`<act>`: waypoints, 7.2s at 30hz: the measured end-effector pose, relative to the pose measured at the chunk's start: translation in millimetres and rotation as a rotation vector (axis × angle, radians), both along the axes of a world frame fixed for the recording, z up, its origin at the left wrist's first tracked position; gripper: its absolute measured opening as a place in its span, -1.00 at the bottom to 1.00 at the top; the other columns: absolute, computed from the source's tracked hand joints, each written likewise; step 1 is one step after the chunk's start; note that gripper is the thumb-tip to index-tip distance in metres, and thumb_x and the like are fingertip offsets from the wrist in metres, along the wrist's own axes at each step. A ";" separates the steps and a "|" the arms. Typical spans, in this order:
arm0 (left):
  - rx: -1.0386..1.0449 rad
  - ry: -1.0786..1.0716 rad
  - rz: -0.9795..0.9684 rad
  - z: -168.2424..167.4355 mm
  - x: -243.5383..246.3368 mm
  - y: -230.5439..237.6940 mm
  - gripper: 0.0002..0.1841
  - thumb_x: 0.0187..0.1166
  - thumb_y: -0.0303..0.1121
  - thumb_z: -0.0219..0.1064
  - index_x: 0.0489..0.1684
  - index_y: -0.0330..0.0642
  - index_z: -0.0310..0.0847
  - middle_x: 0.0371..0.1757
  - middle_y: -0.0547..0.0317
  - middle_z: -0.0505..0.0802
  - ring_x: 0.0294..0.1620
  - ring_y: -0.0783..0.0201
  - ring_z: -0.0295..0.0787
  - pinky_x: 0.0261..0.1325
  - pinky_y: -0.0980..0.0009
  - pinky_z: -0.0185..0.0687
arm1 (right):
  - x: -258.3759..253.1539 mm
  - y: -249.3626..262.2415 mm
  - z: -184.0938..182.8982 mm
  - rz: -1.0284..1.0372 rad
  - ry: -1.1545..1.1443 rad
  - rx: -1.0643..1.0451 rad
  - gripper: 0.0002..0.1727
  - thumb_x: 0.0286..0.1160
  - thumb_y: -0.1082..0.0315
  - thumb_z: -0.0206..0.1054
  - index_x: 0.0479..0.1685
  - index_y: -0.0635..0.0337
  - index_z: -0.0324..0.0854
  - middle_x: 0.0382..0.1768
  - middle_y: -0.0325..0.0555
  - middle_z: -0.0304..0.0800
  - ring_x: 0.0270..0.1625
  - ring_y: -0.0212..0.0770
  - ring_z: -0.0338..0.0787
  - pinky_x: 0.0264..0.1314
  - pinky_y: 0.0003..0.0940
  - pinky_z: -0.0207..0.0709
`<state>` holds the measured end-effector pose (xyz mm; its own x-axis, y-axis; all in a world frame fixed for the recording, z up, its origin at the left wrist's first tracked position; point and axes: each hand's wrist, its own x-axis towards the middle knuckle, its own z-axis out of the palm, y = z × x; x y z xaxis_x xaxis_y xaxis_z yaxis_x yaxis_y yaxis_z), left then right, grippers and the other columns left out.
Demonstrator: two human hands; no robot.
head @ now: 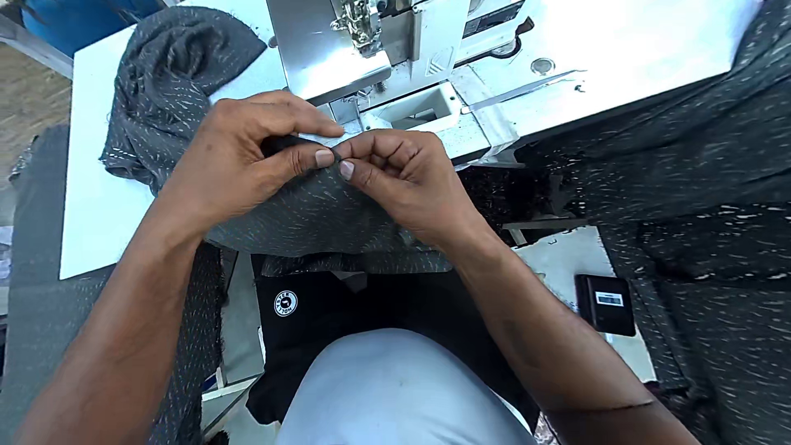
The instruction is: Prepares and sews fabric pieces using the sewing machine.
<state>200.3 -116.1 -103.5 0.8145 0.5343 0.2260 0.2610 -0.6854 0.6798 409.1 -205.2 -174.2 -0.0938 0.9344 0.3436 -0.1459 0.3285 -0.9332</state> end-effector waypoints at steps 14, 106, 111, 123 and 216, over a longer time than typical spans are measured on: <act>0.357 0.135 0.059 45.3 3.3 2.1 -0.81 0.67 -0.25 0.34 -0.13 -0.12 0.85 -0.14 0.30 0.85 0.07 0.41 0.66 0.21 0.37 0.46 | 15.8 -3.3 -36.1 -0.199 -0.041 0.077 -0.92 0.49 0.45 0.47 -0.26 0.30 0.78 -0.27 -0.15 0.82 -0.33 -0.44 0.73 -0.31 -0.57 0.64; 0.484 0.180 0.742 58.6 -84.0 69.7 -0.24 0.68 -0.30 0.26 0.79 -0.49 -0.02 0.72 -0.70 0.14 0.65 -0.68 0.18 0.51 -0.58 0.25 | -7.8 -55.7 -93.7 0.143 0.194 -0.369 -0.77 0.64 0.49 0.31 0.17 0.36 0.66 -0.03 -0.11 0.88 0.02 -0.29 0.86 0.19 -0.25 0.77; -0.094 0.361 0.385 -47.3 19.9 -70.8 -0.32 0.70 0.27 0.09 0.53 -0.06 0.56 0.17 0.09 0.86 0.10 0.10 0.85 0.12 -0.10 0.80 | -4.1 -79.4 -97.2 0.140 0.151 -0.343 -0.79 0.61 0.48 0.37 0.13 0.33 0.69 -0.04 -0.13 0.89 -0.02 -0.32 0.87 0.12 -0.30 0.79; 0.046 -0.125 0.582 -105.0 -13.7 -166.7 -0.83 0.55 -0.19 0.47 -0.22 -0.05 0.69 -0.16 0.29 0.83 -0.06 0.49 0.78 0.03 0.53 0.76 | 5.3 -115.9 -97.7 0.078 -0.058 -0.346 -0.81 0.63 0.41 0.36 0.09 0.26 0.73 -0.12 -0.22 0.90 -0.14 -0.41 0.86 -0.04 -0.43 0.79; 0.385 -0.314 0.204 -29.2 65.0 74.7 -0.75 0.57 -0.48 0.15 -0.08 -0.34 0.79 0.00 -0.03 0.84 0.10 0.22 0.77 0.23 0.23 0.70 | 11.6 72.3 -13.1 -0.407 0.301 -0.423 -0.60 0.55 0.33 0.36 -0.70 0.08 0.41 -0.77 -0.30 0.36 -0.76 -0.44 0.32 -0.69 -0.54 0.28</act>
<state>265.3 -41.4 -132.6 0.5646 0.5052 0.6527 0.2396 -0.8571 0.4561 420.6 -133.0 -187.2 0.3383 0.9351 -0.1054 -0.3619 0.0259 -0.9319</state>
